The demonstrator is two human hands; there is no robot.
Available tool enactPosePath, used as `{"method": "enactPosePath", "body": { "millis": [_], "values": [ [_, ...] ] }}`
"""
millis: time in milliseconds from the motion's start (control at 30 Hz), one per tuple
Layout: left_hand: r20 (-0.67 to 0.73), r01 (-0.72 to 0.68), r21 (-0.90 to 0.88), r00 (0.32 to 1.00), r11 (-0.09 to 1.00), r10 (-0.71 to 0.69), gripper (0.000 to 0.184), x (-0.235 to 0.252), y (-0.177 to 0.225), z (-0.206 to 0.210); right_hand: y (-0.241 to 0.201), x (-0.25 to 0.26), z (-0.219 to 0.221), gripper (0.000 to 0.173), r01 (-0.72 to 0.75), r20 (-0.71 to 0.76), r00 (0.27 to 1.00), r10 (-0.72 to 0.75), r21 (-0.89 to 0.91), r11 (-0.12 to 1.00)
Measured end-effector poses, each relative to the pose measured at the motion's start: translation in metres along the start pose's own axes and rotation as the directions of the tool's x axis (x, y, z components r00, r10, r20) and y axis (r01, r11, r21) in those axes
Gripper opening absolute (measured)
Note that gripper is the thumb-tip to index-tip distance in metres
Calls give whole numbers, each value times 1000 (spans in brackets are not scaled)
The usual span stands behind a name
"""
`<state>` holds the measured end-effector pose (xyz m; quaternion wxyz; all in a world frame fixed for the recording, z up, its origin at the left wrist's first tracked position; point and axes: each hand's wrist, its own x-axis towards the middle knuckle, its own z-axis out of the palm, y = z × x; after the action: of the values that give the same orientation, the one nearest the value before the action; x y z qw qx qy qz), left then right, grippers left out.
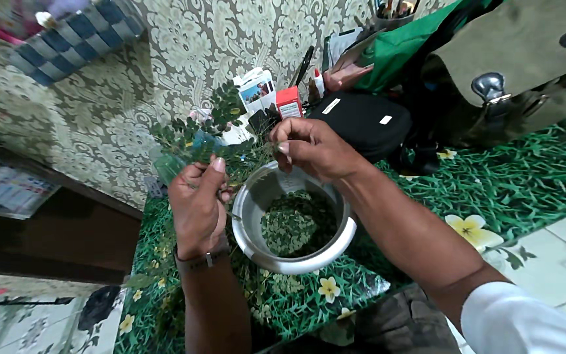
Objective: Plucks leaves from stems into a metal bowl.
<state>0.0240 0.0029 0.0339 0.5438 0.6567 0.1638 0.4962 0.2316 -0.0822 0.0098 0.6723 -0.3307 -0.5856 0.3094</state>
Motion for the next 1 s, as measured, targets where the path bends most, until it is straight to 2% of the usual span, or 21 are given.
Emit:
{"method": "enactPosePath", "body": {
  "millis": [133, 300, 400, 500, 567, 700, 800, 900, 1000],
  "values": [
    [-9, -17, -20, 1000, 1000, 17, 14, 1, 0, 2, 1, 1, -1, 17, -1, -10, 1000, 1, 7, 1000],
    [16, -15, -6, 1000, 1000, 15, 13, 1, 1, 1, 1, 1, -5, 35, 24, 35, 999, -19, -140, 990],
    [9, -12, -29, 1000, 1000, 12, 13, 0, 0, 4, 1, 2, -4, 43, 38, 31, 999, -35, -116, 993],
    [23, -7, -20, 1000, 1000, 8, 13, -1, 0, 3, 2, 4, -2, 30, 69, -53, 996, -71, -40, 997],
    [64, -12, 8, 998, 1000, 12, 12, -1, -1, 1, 2, 5, -5, 20, 74, -35, 997, -74, -15, 997],
    [100, -10, 40, 995, 999, 6, 12, -1, -3, -1, -2, 0, -2, 20, 31, 65, 997, -28, -41, 999],
    [116, 7, 83, 993, 997, -17, 11, -2, -3, -2, 1, 1, 2, 9, 65, 13, 998, -66, 8, 998],
    [107, 11, 102, 994, 995, -22, 10, -2, -4, -3, 4, 4, 0, 12, 99, -49, 994, -97, 36, 994],
    [89, 19, 114, 996, 993, -29, 10, -1, -2, -2, 4, 7, -7, 13, 107, -23, 994, -106, 36, 994]
  ]
}}
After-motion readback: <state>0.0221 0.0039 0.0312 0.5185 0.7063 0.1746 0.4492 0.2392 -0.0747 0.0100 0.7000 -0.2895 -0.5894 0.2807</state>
